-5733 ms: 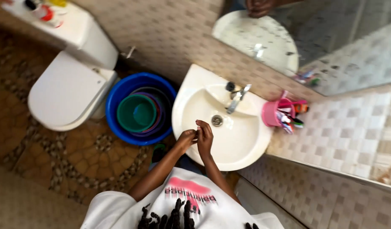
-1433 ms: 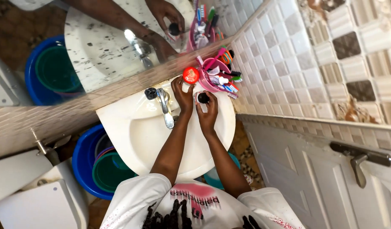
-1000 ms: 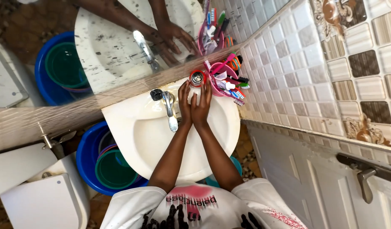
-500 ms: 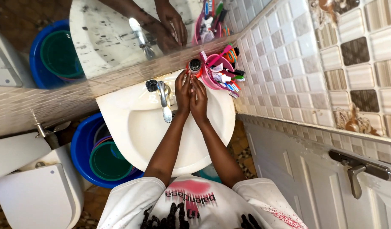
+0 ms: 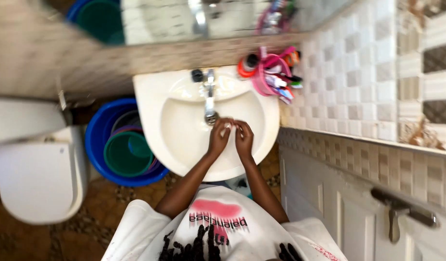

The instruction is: Cleaning the sink, organizing toiletries on the toilet tank, and scrubbing the toilet exterior.

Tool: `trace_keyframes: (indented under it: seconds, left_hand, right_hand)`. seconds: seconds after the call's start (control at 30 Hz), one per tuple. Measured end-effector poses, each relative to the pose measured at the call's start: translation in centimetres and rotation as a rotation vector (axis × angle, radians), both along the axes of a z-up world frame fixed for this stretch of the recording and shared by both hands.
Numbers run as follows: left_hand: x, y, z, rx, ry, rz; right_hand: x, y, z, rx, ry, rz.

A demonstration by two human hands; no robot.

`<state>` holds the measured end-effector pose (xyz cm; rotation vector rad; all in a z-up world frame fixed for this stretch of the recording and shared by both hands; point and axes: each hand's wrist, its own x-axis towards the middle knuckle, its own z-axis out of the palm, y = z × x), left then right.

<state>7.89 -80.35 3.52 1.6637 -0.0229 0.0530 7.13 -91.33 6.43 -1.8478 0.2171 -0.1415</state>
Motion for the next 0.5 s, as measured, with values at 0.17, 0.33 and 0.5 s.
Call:
trace_keyframes:
  seconds: [0.17,0.33,0.5]
  left_hand:
    - [-10.6,8.0,-1.8,-0.129,0.293,0.12]
    - [-17.9,17.6,-4.8,-0.207,0.353,0.461]
    - [-23.2,26.2,-0.3,-0.225,0.324,0.798]
  right_hand:
    - [-5.9,1.3,0.3,0.016,0.134,0.319]
    - [-7.2,6.3,1.3,-0.017,0.189,0.598]
    - [-7.5,15.2,4.4,-0.091,0.049,0.822]
